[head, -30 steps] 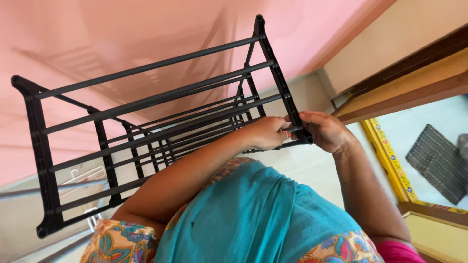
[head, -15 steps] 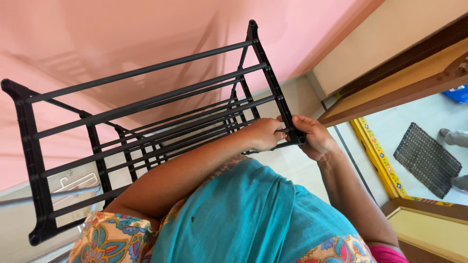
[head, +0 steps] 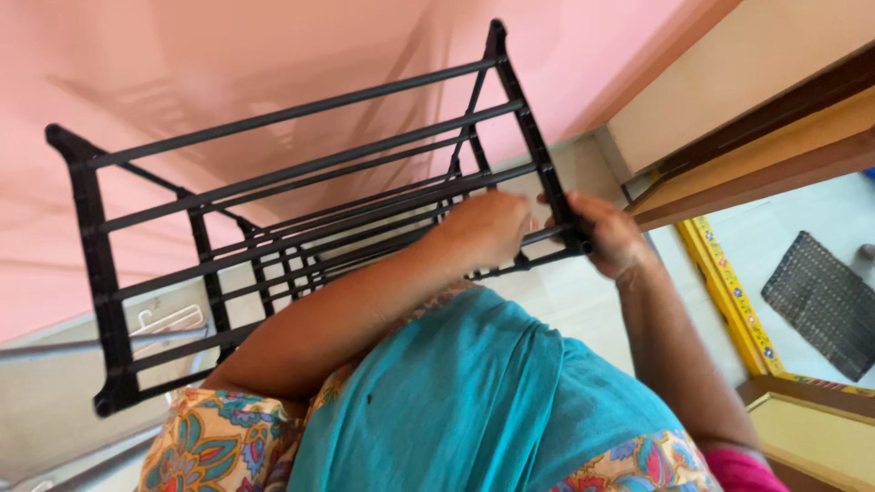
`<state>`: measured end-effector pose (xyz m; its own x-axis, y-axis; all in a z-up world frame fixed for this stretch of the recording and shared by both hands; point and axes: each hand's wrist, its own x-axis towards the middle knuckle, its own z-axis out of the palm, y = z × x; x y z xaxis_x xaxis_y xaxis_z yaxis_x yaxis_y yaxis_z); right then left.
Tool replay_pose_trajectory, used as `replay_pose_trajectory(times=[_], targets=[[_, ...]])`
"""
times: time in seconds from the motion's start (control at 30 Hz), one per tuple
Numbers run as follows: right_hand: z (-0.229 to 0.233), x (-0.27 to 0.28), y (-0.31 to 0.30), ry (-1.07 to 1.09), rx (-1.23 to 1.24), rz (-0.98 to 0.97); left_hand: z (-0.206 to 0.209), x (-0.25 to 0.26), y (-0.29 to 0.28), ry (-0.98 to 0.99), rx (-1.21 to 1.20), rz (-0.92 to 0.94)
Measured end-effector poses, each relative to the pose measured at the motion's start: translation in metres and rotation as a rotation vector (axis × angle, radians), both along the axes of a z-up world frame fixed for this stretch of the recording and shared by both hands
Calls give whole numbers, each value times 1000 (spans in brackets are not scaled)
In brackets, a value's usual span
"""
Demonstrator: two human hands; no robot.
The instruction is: The person assembles a black plastic drying rack by hand, inserting vertical and horizontal bars into slots and snapping them into place. The person adjusts the frame and secures the bars to form a stable structure.
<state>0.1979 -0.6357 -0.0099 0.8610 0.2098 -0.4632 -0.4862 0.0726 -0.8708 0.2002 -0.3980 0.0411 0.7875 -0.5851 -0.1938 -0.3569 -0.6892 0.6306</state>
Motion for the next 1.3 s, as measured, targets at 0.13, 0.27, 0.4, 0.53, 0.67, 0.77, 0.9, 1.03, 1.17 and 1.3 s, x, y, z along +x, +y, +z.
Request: replay_pose_trajectory(times=[0.13,0.27,0.4,0.53,0.67,0.77,0.9,1.03,1.17,1.3], targets=[[2,35,1,-39,85,32,20,19,17,-298,-171,148],[17,60,7,-41,189,67,19,42,15,-357,-56,176],[23,62,20,-52,108,108,9,53,9,-20,7,199],[23,65,20,-39,137,106,-12,60,1,-10,-25,197],[21,65,22,-10,158,66,-24,60,0,-58,-112,208],[20,63,25,15,193,19,-23,57,-2,-4,-116,216],[21,55,30,52,228,-49,-17,51,-2,-13,-123,210],[21,52,32,24,218,-38,-11,49,-2,25,-123,247],[21,52,33,31,198,-33,-8,45,0,7,-136,243],[21,52,34,23,207,-7,-8,47,-2,15,-125,243]])
